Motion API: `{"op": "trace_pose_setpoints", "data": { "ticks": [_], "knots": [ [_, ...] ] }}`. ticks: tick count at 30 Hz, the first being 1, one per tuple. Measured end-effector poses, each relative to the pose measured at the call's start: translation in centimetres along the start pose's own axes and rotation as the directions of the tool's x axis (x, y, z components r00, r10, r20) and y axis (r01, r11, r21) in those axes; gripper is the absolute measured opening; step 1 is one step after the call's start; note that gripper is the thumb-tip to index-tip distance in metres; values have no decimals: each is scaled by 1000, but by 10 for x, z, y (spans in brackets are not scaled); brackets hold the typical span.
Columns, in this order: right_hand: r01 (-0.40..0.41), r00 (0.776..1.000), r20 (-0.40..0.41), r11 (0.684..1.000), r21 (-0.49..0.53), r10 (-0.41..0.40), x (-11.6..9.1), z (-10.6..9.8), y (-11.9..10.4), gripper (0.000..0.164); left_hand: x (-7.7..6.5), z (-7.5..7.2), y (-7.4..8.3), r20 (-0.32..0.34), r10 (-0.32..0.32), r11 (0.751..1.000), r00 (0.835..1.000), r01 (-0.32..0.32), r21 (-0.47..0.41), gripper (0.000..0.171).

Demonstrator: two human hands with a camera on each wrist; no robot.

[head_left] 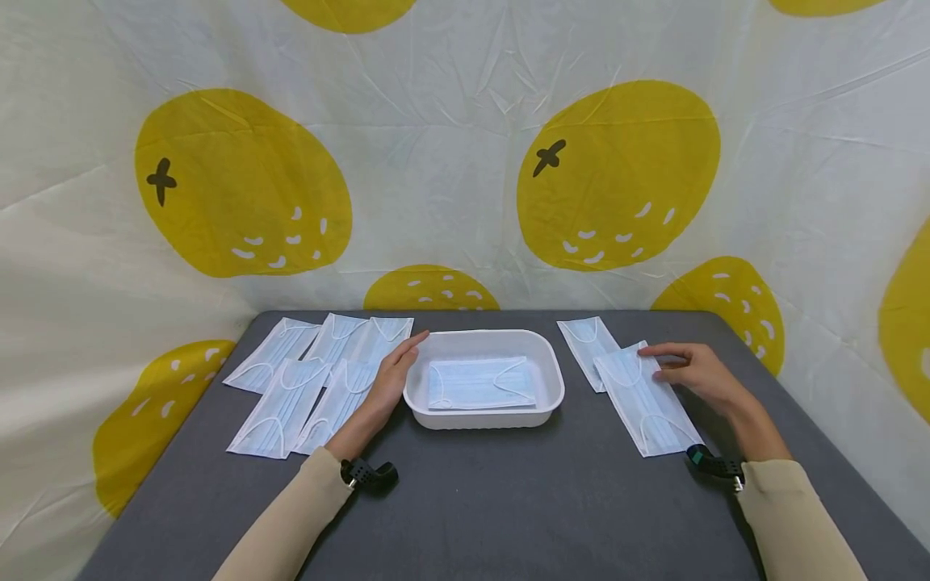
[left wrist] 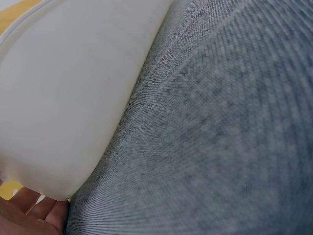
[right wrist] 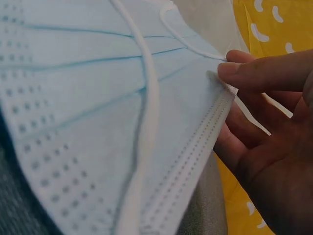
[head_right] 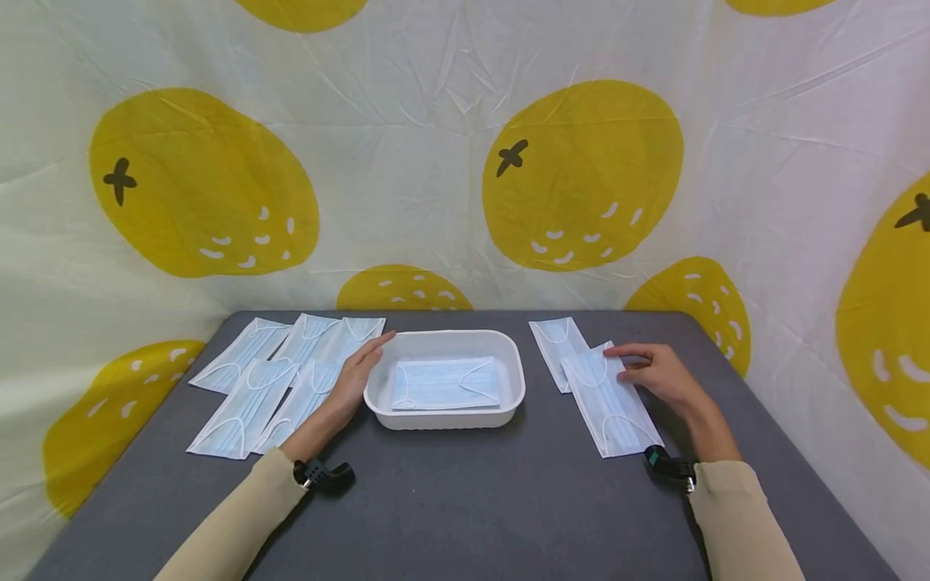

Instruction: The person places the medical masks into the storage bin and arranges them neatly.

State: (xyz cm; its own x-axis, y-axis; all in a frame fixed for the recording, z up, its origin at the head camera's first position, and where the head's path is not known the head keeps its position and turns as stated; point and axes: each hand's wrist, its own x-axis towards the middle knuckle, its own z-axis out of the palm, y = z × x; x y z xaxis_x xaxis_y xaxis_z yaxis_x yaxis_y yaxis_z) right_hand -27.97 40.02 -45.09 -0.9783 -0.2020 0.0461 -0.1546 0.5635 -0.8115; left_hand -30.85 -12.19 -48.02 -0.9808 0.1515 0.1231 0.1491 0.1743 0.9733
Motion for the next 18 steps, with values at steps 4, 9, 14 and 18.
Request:
{"op": "trace_pose_setpoints", "data": {
  "ticks": [4, 9, 14, 18],
  "knots": [
    [17, 1000, 18, 1000, -4, -17, 0, 0, 1, 42, 1, 0, -1, 2, 4, 1000, 1000, -4, -3, 43],
    [95, 995, 1, 995, 11, -95, -1, -1, 5, 33, 1, -1, -3, 3, 22, 1000, 1000, -22, -6, 43],
    [66, 998, 17, 998, 1, -66, -1, -2, 4, 38, 0, 0, -2, 6, 15, 1000, 1000, -15, -12, 43],
    [19, 999, 38, 999, -25, -18, -1, -2, -1, 48, -1, -1, -1, 15, 11, 1000, 1000, -11, -15, 43]
  ]
}}
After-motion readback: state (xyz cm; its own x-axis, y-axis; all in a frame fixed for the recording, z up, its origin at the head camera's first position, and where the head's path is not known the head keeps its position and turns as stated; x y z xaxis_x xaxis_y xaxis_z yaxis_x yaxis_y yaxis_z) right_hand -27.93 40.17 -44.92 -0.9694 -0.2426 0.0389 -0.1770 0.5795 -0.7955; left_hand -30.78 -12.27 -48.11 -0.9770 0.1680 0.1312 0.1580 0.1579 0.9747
